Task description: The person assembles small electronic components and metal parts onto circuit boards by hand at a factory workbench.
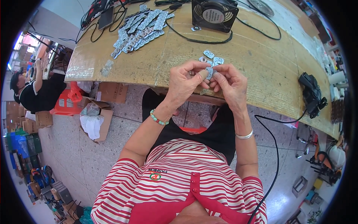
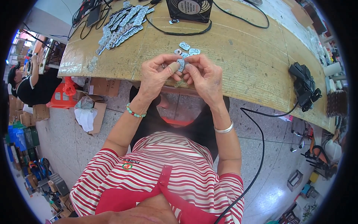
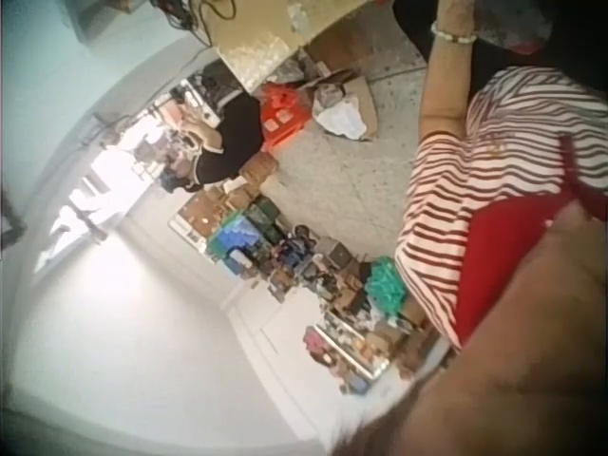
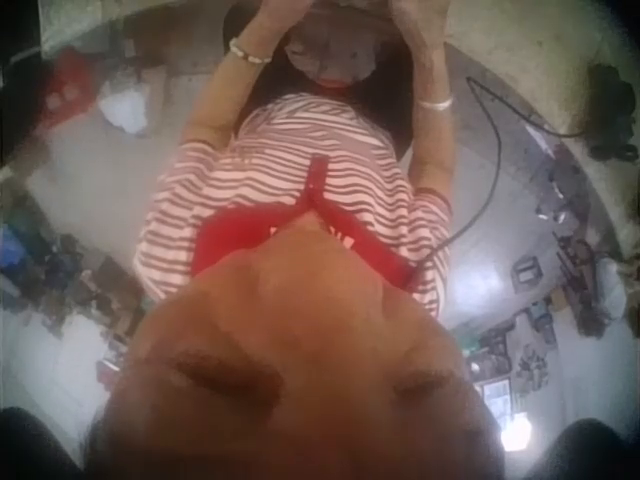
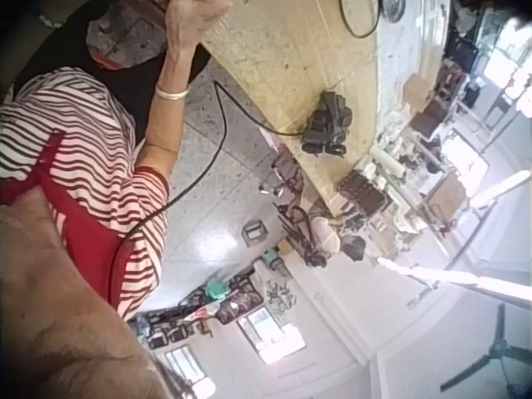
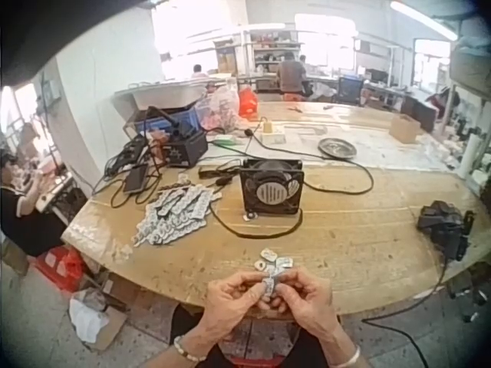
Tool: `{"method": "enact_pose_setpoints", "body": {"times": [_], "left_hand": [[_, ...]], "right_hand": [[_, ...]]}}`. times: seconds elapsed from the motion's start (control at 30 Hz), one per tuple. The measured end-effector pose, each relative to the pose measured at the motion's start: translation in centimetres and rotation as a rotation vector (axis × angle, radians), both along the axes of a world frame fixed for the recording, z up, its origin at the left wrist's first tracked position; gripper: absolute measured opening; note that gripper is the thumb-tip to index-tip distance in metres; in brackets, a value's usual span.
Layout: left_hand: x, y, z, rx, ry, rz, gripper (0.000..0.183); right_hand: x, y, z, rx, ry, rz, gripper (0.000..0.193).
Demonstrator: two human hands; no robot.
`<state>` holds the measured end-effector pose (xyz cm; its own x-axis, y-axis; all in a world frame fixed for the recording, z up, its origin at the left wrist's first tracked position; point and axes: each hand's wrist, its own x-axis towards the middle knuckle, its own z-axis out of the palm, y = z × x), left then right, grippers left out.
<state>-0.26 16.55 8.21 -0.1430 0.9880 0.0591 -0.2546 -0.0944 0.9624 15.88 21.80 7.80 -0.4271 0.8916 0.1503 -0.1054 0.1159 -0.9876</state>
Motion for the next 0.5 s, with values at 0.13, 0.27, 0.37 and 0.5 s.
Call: {"method": "enact_pose_setpoints", "body": {"times": [0.13,0.27,0.37,0.5], "left_hand": [[0.2,-0.2,0.0,0.002,0.019,0.023,0.02],[0.2,-0.1,-0.5,0.066,0.093,0.047,0.015],[0.2,-0.2,-0.6,0.075,0.112,0.053,0.014],[0.3,-0.3,-0.7,0.078,0.122,0.057,0.014]], "right_hand": [[-0.2,0.1,0.4,0.003,-0.056,-0.003,0.01],[0.2,0.7,0.9,-0.165,0.041,0.088,0.009],[0.4,1.1,1.1,-0.234,0.03,0.135,0.009],[0.5,1.2,1.1,-0.249,0.011,0.16,0.012]]}}
